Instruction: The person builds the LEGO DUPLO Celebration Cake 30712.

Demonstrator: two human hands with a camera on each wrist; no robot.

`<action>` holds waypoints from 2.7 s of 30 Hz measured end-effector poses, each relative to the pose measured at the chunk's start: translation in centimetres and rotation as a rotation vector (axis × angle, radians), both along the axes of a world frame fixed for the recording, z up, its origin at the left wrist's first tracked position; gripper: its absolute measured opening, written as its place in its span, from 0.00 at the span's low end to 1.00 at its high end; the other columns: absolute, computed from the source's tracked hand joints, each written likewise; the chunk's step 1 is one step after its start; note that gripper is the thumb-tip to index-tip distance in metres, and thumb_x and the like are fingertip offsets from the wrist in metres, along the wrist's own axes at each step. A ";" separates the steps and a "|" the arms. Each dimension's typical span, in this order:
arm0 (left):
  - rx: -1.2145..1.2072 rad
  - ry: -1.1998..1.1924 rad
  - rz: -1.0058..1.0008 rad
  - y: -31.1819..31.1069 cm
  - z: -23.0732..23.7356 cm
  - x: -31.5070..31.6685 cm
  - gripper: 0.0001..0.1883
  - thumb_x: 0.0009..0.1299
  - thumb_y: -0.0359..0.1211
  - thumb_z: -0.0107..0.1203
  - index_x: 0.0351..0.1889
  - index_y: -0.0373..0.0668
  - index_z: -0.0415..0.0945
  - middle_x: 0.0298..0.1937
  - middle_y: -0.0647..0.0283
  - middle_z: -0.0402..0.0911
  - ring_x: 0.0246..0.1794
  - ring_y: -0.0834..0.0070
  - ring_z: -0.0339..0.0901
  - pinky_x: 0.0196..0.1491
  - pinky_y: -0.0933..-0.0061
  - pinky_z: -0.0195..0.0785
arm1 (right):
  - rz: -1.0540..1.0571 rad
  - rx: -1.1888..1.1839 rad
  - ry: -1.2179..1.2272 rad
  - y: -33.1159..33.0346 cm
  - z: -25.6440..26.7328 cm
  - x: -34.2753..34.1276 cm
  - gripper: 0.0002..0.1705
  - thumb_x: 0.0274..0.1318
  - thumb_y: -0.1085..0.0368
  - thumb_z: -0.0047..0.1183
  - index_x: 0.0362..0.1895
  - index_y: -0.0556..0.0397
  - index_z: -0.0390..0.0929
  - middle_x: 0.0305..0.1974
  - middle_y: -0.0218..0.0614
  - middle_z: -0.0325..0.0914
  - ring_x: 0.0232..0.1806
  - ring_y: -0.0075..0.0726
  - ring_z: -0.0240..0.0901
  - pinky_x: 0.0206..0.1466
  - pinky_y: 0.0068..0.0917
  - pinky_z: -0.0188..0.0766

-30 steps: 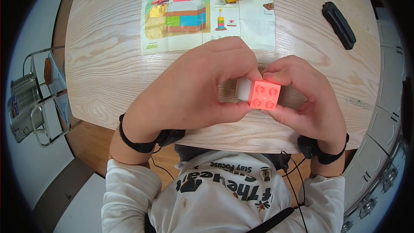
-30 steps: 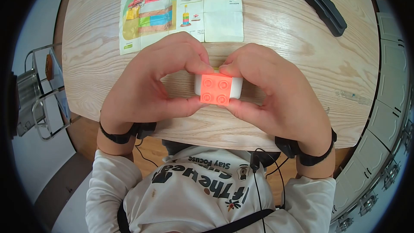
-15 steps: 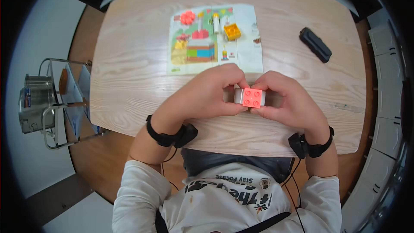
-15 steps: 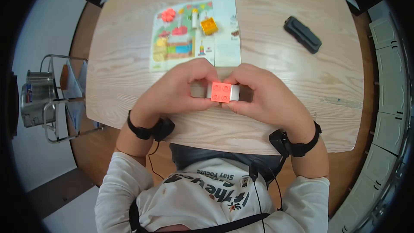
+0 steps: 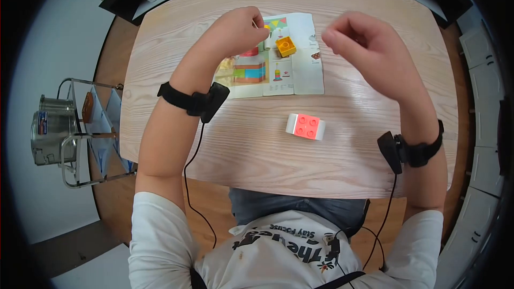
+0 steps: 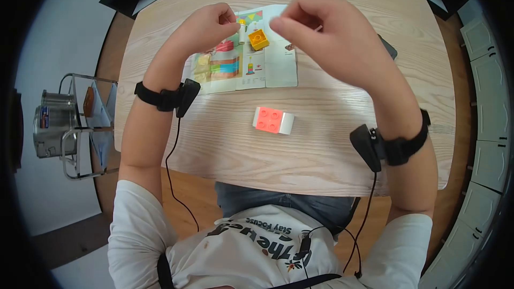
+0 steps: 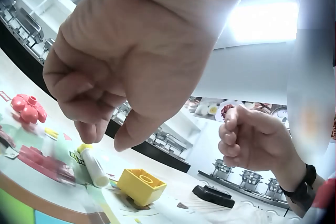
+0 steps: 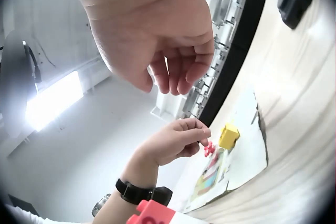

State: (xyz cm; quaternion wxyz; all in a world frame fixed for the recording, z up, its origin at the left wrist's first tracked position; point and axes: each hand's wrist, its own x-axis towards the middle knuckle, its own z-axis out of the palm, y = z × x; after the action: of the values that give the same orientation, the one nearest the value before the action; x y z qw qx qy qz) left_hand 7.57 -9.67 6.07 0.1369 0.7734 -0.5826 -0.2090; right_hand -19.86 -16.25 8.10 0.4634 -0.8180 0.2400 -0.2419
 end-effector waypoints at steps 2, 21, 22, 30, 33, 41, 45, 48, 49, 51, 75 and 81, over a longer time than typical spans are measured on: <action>0.096 -0.100 0.012 -1.4 -0.3 -0.4 0.14 0.70 0.41 0.63 0.36 0.37 0.80 0.26 0.60 0.82 0.21 0.75 0.75 0.27 0.70 0.72 | -0.037 0.030 0.064 -1.6 -1.3 1.7 0.14 0.72 0.57 0.59 0.40 0.57 0.82 0.34 0.25 0.79 0.37 0.17 0.72 0.44 0.22 0.72; -0.356 0.748 -0.152 4.3 8.0 -4.6 0.13 0.74 0.34 0.67 0.51 0.35 0.81 0.44 0.64 0.85 0.44 0.81 0.82 0.49 0.81 0.76 | -0.078 0.245 -0.236 3.4 4.1 4.0 0.15 0.69 0.67 0.64 0.52 0.62 0.78 0.44 0.35 0.82 0.42 0.22 0.79 0.48 0.20 0.78; -0.437 0.765 -0.195 5.1 8.3 -5.1 0.14 0.75 0.33 0.66 0.51 0.35 0.80 0.45 0.63 0.86 0.44 0.80 0.82 0.49 0.81 0.77 | -0.085 0.154 -0.288 4.4 4.5 3.6 0.14 0.69 0.67 0.63 0.52 0.62 0.78 0.44 0.35 0.82 0.42 0.23 0.79 0.48 0.20 0.78; -0.739 0.844 -0.353 9.7 5.4 -8.0 0.09 0.74 0.28 0.65 0.49 0.34 0.82 0.43 0.61 0.88 0.42 0.78 0.85 0.46 0.77 0.79 | 0.067 0.047 -0.371 7.6 3.0 -1.1 0.13 0.69 0.71 0.62 0.55 0.61 0.79 0.46 0.33 0.83 0.47 0.23 0.79 0.53 0.21 0.76; -0.606 0.868 -0.380 10.4 3.5 -7.6 0.12 0.71 0.21 0.66 0.52 0.33 0.81 0.47 0.59 0.87 0.48 0.74 0.85 0.52 0.73 0.81 | 0.036 0.060 -0.331 9.0 1.7 -1.6 0.15 0.66 0.75 0.64 0.55 0.63 0.78 0.47 0.36 0.82 0.49 0.27 0.80 0.56 0.24 0.78; -0.607 0.956 -0.316 10.8 -2.3 -8.4 0.11 0.65 0.21 0.71 0.45 0.34 0.85 0.43 0.61 0.88 0.43 0.76 0.84 0.47 0.75 0.78 | 0.067 -0.019 -0.180 8.3 -2.5 -2.7 0.13 0.58 0.78 0.66 0.48 0.61 0.80 0.46 0.37 0.82 0.45 0.30 0.78 0.51 0.27 0.74; -0.620 0.770 -0.473 10.9 -2.3 -7.4 0.13 0.61 0.19 0.72 0.45 0.33 0.86 0.45 0.54 0.87 0.44 0.68 0.85 0.45 0.71 0.78 | 0.123 -0.023 -0.133 8.5 -2.8 -3.0 0.15 0.54 0.77 0.64 0.47 0.62 0.81 0.44 0.42 0.82 0.46 0.36 0.78 0.52 0.30 0.71; -0.575 0.787 -0.475 11.2 -2.0 -7.7 0.13 0.61 0.21 0.73 0.43 0.35 0.87 0.43 0.54 0.88 0.41 0.68 0.85 0.43 0.73 0.77 | 0.120 0.026 -0.077 8.7 -2.3 -3.3 0.14 0.53 0.73 0.64 0.45 0.62 0.83 0.42 0.43 0.82 0.44 0.38 0.78 0.50 0.29 0.71; -0.551 0.802 -0.462 11.2 -2.0 -8.0 0.12 0.60 0.22 0.73 0.43 0.36 0.88 0.42 0.53 0.88 0.40 0.68 0.85 0.42 0.73 0.76 | 0.112 0.042 -0.065 8.8 -2.1 -3.4 0.14 0.53 0.72 0.64 0.44 0.62 0.83 0.41 0.44 0.83 0.44 0.38 0.79 0.50 0.30 0.72; -0.544 0.800 -0.470 11.1 -2.1 -7.8 0.12 0.61 0.23 0.73 0.43 0.36 0.88 0.42 0.54 0.88 0.39 0.68 0.85 0.41 0.73 0.76 | 0.117 0.012 -0.092 8.8 -2.3 -3.3 0.13 0.52 0.72 0.64 0.44 0.62 0.83 0.40 0.44 0.83 0.42 0.39 0.79 0.49 0.30 0.72; -0.518 0.815 -0.502 10.8 -3.0 -7.6 0.12 0.60 0.23 0.73 0.41 0.37 0.87 0.39 0.59 0.88 0.40 0.67 0.84 0.44 0.68 0.74 | 0.164 -0.073 -0.089 8.5 -3.3 -3.5 0.14 0.49 0.73 0.65 0.43 0.58 0.83 0.39 0.40 0.84 0.40 0.40 0.81 0.46 0.31 0.75; -0.525 0.804 -0.511 10.8 -3.1 -7.5 0.11 0.60 0.25 0.73 0.41 0.39 0.87 0.40 0.61 0.88 0.40 0.67 0.83 0.46 0.67 0.73 | 0.170 -0.083 -0.096 8.5 -3.3 -3.4 0.14 0.49 0.75 0.65 0.42 0.58 0.83 0.39 0.40 0.84 0.39 0.41 0.81 0.45 0.31 0.75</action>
State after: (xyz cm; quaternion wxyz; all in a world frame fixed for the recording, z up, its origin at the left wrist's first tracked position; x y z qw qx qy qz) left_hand 0.07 1.16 2.95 0.4823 0.4061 -0.6865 -0.3622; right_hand -23.31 -7.79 4.84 0.4588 -0.8414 0.1371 -0.2504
